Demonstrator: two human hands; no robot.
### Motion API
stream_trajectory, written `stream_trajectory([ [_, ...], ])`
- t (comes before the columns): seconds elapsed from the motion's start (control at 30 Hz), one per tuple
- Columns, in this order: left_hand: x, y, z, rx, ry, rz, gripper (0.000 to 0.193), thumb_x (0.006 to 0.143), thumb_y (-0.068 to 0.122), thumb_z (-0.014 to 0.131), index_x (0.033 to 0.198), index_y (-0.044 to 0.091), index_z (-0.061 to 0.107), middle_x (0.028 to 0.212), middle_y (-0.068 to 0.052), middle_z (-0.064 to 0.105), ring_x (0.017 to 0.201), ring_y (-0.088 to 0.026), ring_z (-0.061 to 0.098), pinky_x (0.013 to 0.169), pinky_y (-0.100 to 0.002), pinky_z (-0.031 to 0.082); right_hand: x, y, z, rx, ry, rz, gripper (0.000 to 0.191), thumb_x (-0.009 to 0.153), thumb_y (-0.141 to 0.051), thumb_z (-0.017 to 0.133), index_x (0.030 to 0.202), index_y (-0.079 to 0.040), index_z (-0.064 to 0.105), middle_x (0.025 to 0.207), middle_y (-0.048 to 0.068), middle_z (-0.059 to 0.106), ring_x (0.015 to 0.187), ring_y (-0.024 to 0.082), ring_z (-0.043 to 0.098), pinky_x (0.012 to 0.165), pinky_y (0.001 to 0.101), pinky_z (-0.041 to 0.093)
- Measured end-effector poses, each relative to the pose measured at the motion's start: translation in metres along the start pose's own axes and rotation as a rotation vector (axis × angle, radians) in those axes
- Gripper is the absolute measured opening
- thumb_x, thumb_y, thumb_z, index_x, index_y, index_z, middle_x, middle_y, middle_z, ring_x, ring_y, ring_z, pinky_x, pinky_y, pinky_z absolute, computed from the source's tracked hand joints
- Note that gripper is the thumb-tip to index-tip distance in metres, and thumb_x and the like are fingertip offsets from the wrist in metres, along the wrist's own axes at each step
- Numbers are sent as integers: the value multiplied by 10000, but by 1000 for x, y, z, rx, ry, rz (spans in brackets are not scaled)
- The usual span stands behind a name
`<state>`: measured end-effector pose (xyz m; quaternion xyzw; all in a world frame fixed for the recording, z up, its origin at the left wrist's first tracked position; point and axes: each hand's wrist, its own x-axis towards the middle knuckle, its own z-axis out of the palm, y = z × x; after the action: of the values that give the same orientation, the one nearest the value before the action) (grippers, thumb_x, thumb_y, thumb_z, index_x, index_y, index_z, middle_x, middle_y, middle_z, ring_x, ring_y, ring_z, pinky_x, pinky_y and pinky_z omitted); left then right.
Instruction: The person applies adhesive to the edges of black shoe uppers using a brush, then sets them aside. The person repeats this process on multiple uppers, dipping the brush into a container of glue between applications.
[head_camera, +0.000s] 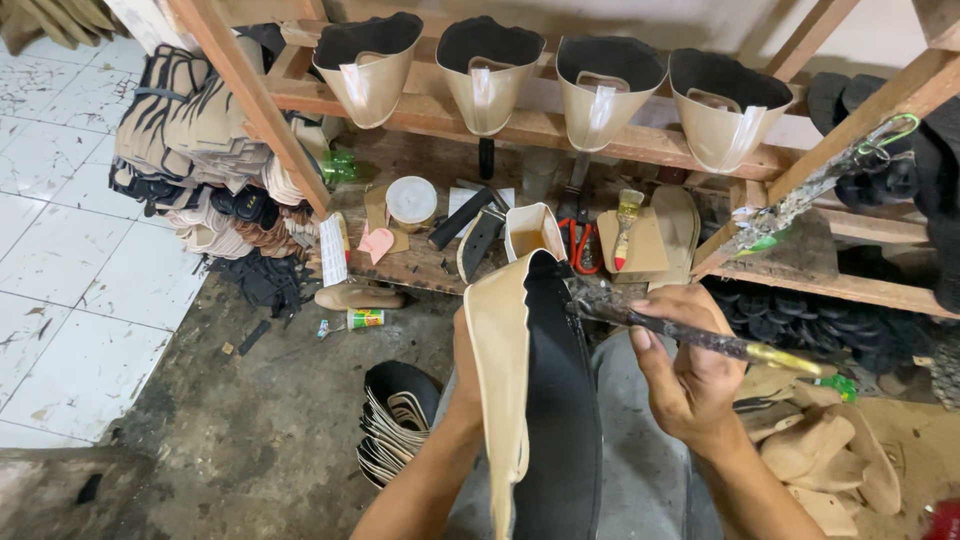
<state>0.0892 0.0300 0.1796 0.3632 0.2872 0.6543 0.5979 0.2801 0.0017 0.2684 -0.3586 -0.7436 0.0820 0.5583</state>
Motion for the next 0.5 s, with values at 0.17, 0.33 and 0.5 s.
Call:
stream_trajectory([
  [0.17,-3,23,12,128,-59,194,200,930,16,685,1122,-30,654,930,-28,662,783,-88,640,682,-249,540,16,-10,-6,-184,-128,-56,217,892,0,684,1101,5,627,1021,148,653,945,286,601,876,396,463],
  [0.33,-5,32,24,241,-107,286,220,915,-6,708,1126,-30,652,980,-32,692,864,-94,654,790,-258,556,38,-11,-9,-298,-285,-128,210,888,-45,696,1085,-28,626,1052,128,659,1005,323,588,934,456,396],
  [0.5,-3,28,17,225,-116,268,227,900,6,706,1113,-8,628,924,-15,663,807,-72,637,728,-248,547,49,-7,-16,-359,-516,101,199,940,-158,639,1101,-41,657,954,111,632,986,326,590,1073,556,318],
])
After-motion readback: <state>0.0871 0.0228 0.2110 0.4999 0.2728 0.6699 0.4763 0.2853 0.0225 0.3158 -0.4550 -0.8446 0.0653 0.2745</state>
